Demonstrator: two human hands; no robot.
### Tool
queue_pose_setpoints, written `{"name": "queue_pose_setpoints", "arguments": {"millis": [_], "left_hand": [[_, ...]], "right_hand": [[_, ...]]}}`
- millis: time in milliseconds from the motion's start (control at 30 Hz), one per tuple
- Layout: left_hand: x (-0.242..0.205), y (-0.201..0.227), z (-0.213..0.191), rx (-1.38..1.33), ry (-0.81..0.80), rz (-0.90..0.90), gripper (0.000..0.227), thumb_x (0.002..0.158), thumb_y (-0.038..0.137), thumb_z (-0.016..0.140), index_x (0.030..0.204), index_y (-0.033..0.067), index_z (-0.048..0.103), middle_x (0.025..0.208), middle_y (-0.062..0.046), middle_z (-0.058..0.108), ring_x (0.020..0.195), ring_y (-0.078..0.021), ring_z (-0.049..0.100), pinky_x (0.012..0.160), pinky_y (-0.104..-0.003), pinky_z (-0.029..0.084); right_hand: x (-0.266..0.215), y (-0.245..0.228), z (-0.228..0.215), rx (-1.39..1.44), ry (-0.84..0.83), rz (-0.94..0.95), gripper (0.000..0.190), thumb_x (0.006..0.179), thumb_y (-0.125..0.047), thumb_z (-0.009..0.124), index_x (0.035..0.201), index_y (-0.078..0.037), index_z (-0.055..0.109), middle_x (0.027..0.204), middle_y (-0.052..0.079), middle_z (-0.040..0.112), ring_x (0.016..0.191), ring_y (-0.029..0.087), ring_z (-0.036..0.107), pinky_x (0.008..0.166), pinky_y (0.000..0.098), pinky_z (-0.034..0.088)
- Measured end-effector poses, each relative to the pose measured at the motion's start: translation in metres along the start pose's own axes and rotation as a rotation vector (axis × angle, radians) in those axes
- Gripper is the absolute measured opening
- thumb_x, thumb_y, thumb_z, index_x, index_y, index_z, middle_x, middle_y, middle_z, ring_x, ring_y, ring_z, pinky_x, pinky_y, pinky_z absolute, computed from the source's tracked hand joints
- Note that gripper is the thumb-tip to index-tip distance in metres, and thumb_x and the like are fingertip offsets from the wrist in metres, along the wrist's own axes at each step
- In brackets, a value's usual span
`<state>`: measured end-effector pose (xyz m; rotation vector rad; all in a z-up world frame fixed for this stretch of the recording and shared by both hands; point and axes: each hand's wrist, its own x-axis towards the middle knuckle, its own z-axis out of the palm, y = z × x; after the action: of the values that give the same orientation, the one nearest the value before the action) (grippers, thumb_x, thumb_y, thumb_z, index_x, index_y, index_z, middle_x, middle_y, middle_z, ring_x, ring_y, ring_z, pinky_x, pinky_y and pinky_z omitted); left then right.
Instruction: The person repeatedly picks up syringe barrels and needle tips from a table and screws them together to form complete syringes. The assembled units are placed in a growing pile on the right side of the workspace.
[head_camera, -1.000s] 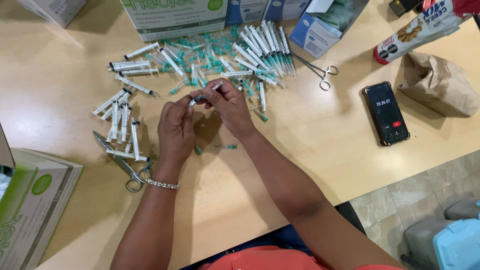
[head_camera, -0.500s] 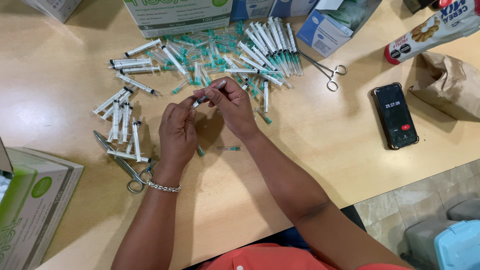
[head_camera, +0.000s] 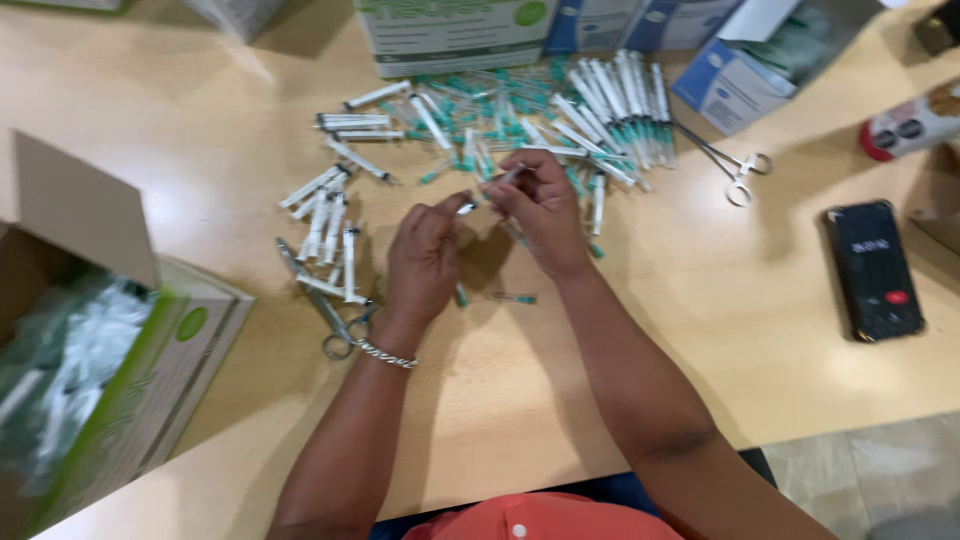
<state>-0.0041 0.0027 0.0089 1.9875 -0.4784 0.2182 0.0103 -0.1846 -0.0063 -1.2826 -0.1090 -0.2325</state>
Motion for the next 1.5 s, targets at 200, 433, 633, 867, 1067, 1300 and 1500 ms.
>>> {"name": "queue_pose_setpoints", "arguments": {"millis": [200, 433, 633, 867, 1067, 1300, 1500], "left_hand": [[-0.001, 0.0, -0.001, -0.009, 0.028, -0.001, 0.035, 0.104, 0.018, 0.059, 0.137, 0.0265, 0.068, 0.087, -0.01, 0.059, 0.087, -0.0412, 0.066, 0.082, -0.049, 0.055], [-0.004, -0.004, 0.002, -0.012, 0.059, -0.018, 0.033, 0.105, 0.023, 0.06, 0.135, 0.0302, 0.069, 0.085, -0.006, 0.06, 0.088, -0.0386, 0.067, 0.08, -0.047, 0.056], [-0.005, -0.007, 0.004, -0.001, 0.049, -0.02, 0.031, 0.105, 0.02, 0.058, 0.134, 0.0273, 0.068, 0.082, -0.008, 0.057, 0.083, -0.0393, 0.067, 0.075, -0.049, 0.056], [-0.008, -0.01, 0.011, 0.044, 0.135, 0.051, 0.027, 0.104, 0.018, 0.058, 0.13, 0.021, 0.066, 0.08, -0.01, 0.054, 0.08, -0.0434, 0.064, 0.069, -0.051, 0.055], [-0.005, -0.011, 0.007, 0.004, 0.147, 0.109, 0.02, 0.102, 0.016, 0.061, 0.121, 0.0131, 0.067, 0.081, -0.012, 0.057, 0.081, -0.0444, 0.065, 0.07, -0.052, 0.056], [-0.005, -0.008, 0.004, -0.222, 0.221, -0.098, 0.04, 0.1, 0.021, 0.071, 0.137, 0.0093, 0.061, 0.103, -0.018, 0.061, 0.091, -0.0365, 0.068, 0.074, -0.042, 0.06], [-0.004, -0.021, 0.009, -0.325, 0.256, -0.204, 0.034, 0.104, 0.018, 0.064, 0.136, 0.0058, 0.061, 0.106, -0.014, 0.061, 0.094, -0.0276, 0.068, 0.076, -0.037, 0.062]], "right_hand": [[-0.001, -0.013, 0.007, -0.019, -0.012, -0.02, 0.019, 0.1, -0.002, 0.069, 0.112, -0.003, 0.054, 0.1, 0.018, 0.075, 0.077, 0.009, 0.066, 0.065, 0.0183, 0.053], [-0.003, -0.018, 0.01, -0.044, -0.011, 0.007, 0.017, 0.102, -0.004, 0.067, 0.11, -0.003, 0.052, 0.099, 0.019, 0.074, 0.075, 0.009, 0.064, 0.062, 0.0194, 0.052], [-0.004, -0.012, 0.006, -0.06, -0.016, 0.025, 0.018, 0.101, -0.005, 0.069, 0.109, -0.003, 0.053, 0.094, 0.021, 0.073, 0.069, 0.009, 0.062, 0.06, 0.0205, 0.052], [-0.008, -0.021, 0.017, -0.225, -0.047, 0.009, 0.02, 0.1, -0.004, 0.073, 0.104, -0.001, 0.054, 0.096, 0.021, 0.074, 0.072, 0.01, 0.063, 0.064, 0.0214, 0.052], [-0.009, -0.008, 0.012, -0.292, -0.018, -0.038, 0.02, 0.099, -0.006, 0.075, 0.104, 0.0, 0.057, 0.097, 0.02, 0.074, 0.074, 0.009, 0.063, 0.066, 0.0211, 0.053], [-0.003, -0.018, -0.007, -0.129, 0.079, -0.103, 0.01, 0.1, -0.004, 0.071, 0.1, -0.002, 0.061, 0.082, 0.015, 0.067, 0.064, 0.012, 0.062, 0.053, 0.0208, 0.053], [0.014, -0.038, -0.047, -0.219, 0.339, -0.267, 0.009, 0.107, -0.004, 0.063, 0.104, -0.007, 0.055, 0.095, 0.016, 0.072, 0.068, 0.011, 0.067, 0.054, 0.0182, 0.052]]}}
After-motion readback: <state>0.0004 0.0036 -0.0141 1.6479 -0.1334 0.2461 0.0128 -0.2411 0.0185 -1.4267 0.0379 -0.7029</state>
